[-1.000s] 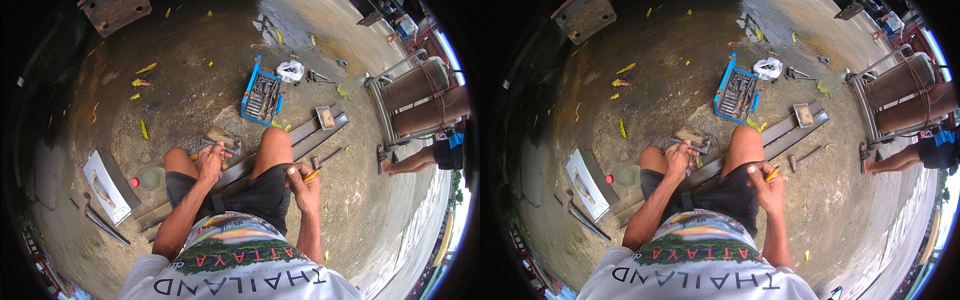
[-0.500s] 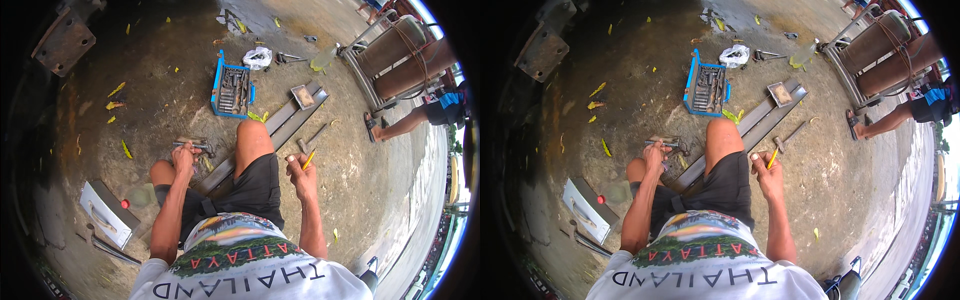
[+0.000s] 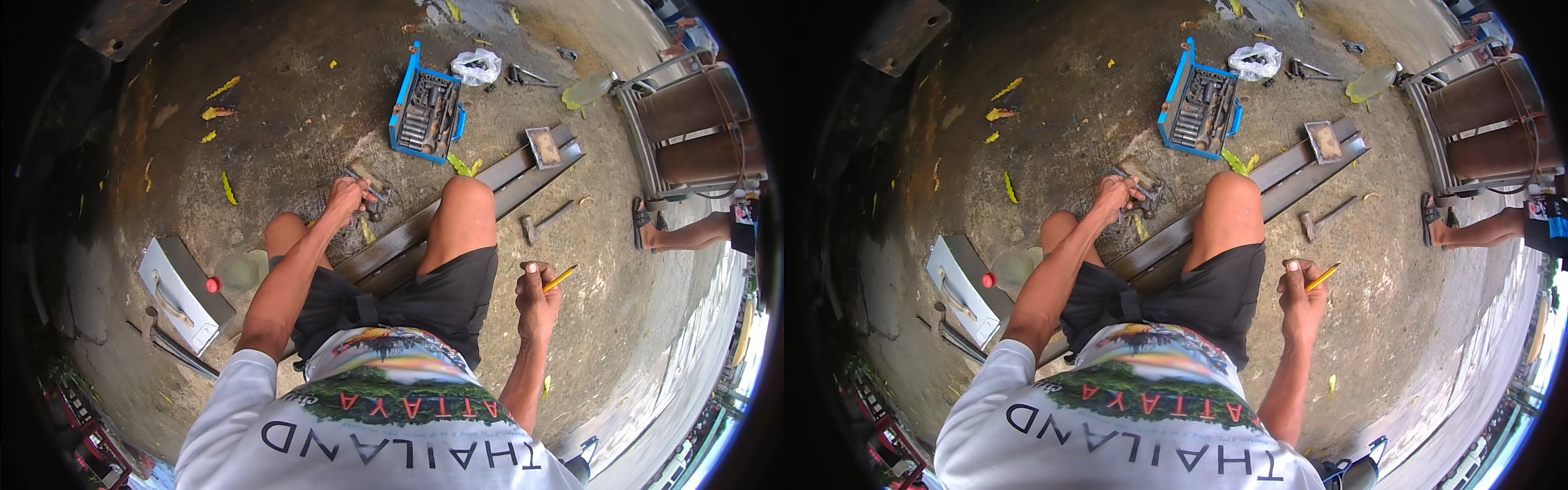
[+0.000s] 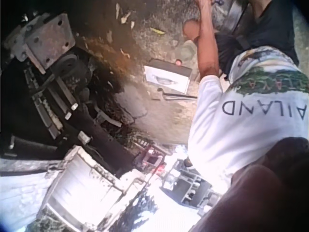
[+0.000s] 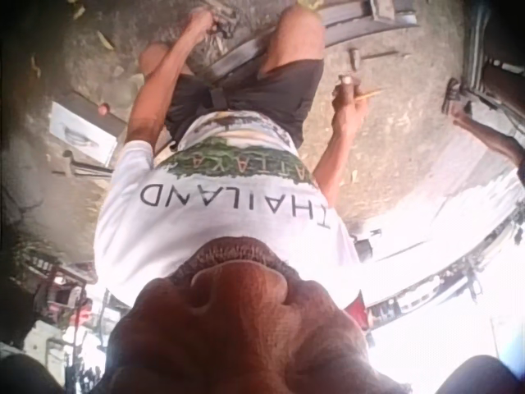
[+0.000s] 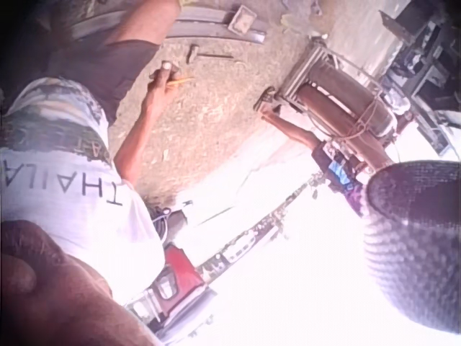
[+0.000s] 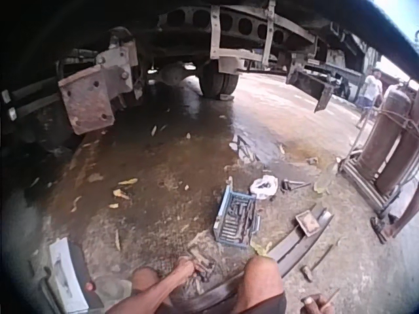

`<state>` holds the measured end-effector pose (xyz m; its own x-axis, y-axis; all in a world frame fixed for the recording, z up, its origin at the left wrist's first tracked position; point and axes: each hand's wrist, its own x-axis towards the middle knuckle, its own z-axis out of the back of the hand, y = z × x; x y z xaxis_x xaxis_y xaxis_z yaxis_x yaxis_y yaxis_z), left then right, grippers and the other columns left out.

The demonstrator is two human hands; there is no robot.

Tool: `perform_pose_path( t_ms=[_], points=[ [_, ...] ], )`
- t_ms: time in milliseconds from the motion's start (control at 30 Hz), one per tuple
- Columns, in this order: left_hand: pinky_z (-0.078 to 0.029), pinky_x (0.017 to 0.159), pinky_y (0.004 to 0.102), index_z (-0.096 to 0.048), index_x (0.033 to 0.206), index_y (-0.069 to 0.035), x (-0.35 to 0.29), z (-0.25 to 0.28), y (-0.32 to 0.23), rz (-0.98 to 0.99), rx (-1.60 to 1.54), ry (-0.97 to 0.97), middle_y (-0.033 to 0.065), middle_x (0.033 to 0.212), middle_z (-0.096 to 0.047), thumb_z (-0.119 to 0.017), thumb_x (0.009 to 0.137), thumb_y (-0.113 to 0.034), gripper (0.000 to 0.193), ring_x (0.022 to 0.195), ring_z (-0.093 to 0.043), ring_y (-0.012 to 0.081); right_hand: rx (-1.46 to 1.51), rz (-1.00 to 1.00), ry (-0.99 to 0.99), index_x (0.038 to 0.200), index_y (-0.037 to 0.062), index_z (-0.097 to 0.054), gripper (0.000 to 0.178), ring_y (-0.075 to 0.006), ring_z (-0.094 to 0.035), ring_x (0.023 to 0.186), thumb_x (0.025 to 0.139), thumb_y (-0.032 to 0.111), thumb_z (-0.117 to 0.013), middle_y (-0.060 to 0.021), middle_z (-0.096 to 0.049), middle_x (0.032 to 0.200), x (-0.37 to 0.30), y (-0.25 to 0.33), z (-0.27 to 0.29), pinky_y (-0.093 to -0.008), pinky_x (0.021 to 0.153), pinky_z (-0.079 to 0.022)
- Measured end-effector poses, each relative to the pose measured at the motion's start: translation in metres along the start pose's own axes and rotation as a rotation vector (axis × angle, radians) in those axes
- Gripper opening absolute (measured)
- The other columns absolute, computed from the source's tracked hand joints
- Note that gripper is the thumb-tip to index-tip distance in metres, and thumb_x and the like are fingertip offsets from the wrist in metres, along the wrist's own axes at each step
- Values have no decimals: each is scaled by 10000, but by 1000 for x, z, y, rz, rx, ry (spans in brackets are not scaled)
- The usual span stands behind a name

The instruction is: The person marks a small metal plate with a pencil, then uses a blowtorch to cut a long metal beam. The person ignites the torch with a lighter and directs the flame along the beam to create a cut.

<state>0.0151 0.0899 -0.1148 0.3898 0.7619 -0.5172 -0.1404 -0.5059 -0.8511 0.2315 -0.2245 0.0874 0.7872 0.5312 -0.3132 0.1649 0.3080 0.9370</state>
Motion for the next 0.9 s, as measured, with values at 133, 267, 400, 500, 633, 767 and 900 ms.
perform_pose_path(
  t_ms=[133, 267, 400, 500, 633, 767, 900],
  points=[
    [-443, 467, 297, -593, 818, 19, 21, 5, 4, 63, 107, 283, 144, 715, -669, -701, 939, -286, 345, 610, -636, 156, -26, -41, -56, 970, 81, -658, 235, -18, -363, 497, 973, 314, -684, 28, -542, 640, -3, 2, 11, -204, 458, -255],
    [-448, 463, 317, -599, 851, 13, 49, 15, 23, 117, 274, 328, 116, 728, -638, -696, 947, -320, 360, 563, -574, 145, -34, -58, -58, 963, 74, -651, 242, -17, -360, 497, 977, 315, -678, 29, -538, 636, -2, -6, 22, -203, 460, -254],
    [-434, 460, 325, -616, 869, -3, 76, 42, 54, 150, 358, 263, 77, 750, -610, -691, 954, -361, 376, 551, -523, 145, -46, -80, -60, 959, 71, -650, 246, -18, -359, 498, 982, 315, -670, 31, -533, 629, 2, -11, 29, -205, 461, -254],
    [-427, 465, 317, -631, 925, 22, 76, 45, 64, 188, 371, 183, 61, 760, -594, -670, 972, -368, 394, 594, -514, 145, -64, -83, -71, 959, 70, -653, 250, -19, -361, 498, 984, 319, -667, 32, -531, 625, 6, -10, 31, -206, 463, -255],
    [-435, 477, 318, -651, 1009, 25, 74, 31, 56, 230, 488, 57, 58, 776, -599, -637, 995, -347, 373, 630, -512, 151, -71, -50, -82, 968, 73, -657, 240, -19, -346, 465, 994, 311, -653, 40, -514, 616, 14, -13, 34, -209, 422, -224],
    [-445, 493, 325, -664, 1033, 15, 80, 35, 59, 284, 450, -66, 63, 784, -610, -620, 1005, -321, 340, 623, -511, 167, -66, -52, -68, 962, 68, -660, 245, -17, -345, 465, 994, 311, -652, 43, -510, 616, 18, -12, 35, -207, 423, -221],
    [-453, 505, 352, -668, 1022, 6, 83, 43, 66, 240, 420, -14, 65, 780, -614, -609, 1003, -302, 315, 616, -511, 182, -68, -64, -76, 963, 69, -664, 250, -15, -344, 469, 991, 317, -658, 43, -515, 614, 16, -12, 33, -207, 432, -224]
  ],
)
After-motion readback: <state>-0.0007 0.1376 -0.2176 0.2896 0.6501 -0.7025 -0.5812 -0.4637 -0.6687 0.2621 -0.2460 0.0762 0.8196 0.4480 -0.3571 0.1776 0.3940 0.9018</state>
